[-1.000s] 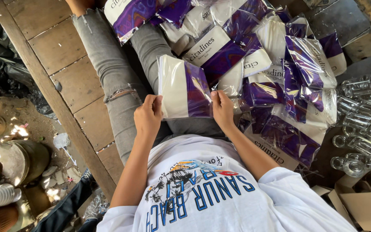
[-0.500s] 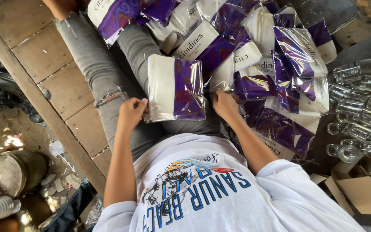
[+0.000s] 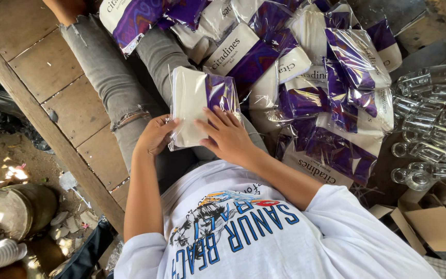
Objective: The person places white rectangular amenities into clear plastic bags by hand and adds them to a growing pile on the floor.
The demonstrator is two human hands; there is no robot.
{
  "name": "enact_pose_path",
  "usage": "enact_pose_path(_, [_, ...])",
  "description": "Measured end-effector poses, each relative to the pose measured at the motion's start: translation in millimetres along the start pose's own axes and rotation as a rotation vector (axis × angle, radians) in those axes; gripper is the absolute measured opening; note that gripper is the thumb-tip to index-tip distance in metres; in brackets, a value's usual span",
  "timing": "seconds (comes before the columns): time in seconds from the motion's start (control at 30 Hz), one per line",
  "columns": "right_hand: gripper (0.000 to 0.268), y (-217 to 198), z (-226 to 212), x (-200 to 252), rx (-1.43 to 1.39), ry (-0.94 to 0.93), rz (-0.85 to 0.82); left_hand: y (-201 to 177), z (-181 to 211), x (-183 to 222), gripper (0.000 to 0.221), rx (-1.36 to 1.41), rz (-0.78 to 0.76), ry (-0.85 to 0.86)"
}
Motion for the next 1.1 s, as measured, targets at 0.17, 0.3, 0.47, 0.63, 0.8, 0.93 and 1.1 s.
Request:
enact_pose_path(0.17, [0.077,13,27,28,-0.052,0.029,-0.094,-41,-62,-34,0.021,0.168,-0.127,0.036])
enact_pose_path(0.3, [0.103,15,47,46,-0.206,0.108,-0.232,-50,-90,-49,0.021,0.253,-0.237,0.078])
enact_pose_path(0.47, [0.129,9,40,41,-0.212,0.067,-0.311,-16,-101,-44,0.042,0.361,-0.350,0.120])
enact_pose_path(0.63, [0.129,-1,29,31,-0.187,0.072,-0.347,17,-97,-25,0.056,0.405,-0.435,0.157])
enact_pose_path(0.8, [0.114,-44,-24,16,-0.118,-0.227,-0.063,33,-88,-17,0.054,0.320,-0.438,0.140])
enact_pose_path(0.93, [0.066,-32,-41,14,-0.456,-0.232,0.076,45,-83,-12,0.047,0.240,-0.423,0.135])
enact_pose_path(1.1, [0.055,-31,-51,9,-0.482,-0.285,0.162,42,-80,-4,0.034,0.149,-0.311,0.187])
Point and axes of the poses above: each hand's wrist, its own x-axis away from the middle knuckle, its own y-axis out of the palm, z = x × y, the point moved 8 cm from there along -x, towards the middle knuckle, and after that the axes turned 7 degrees about -y, right-handed, at the moved point
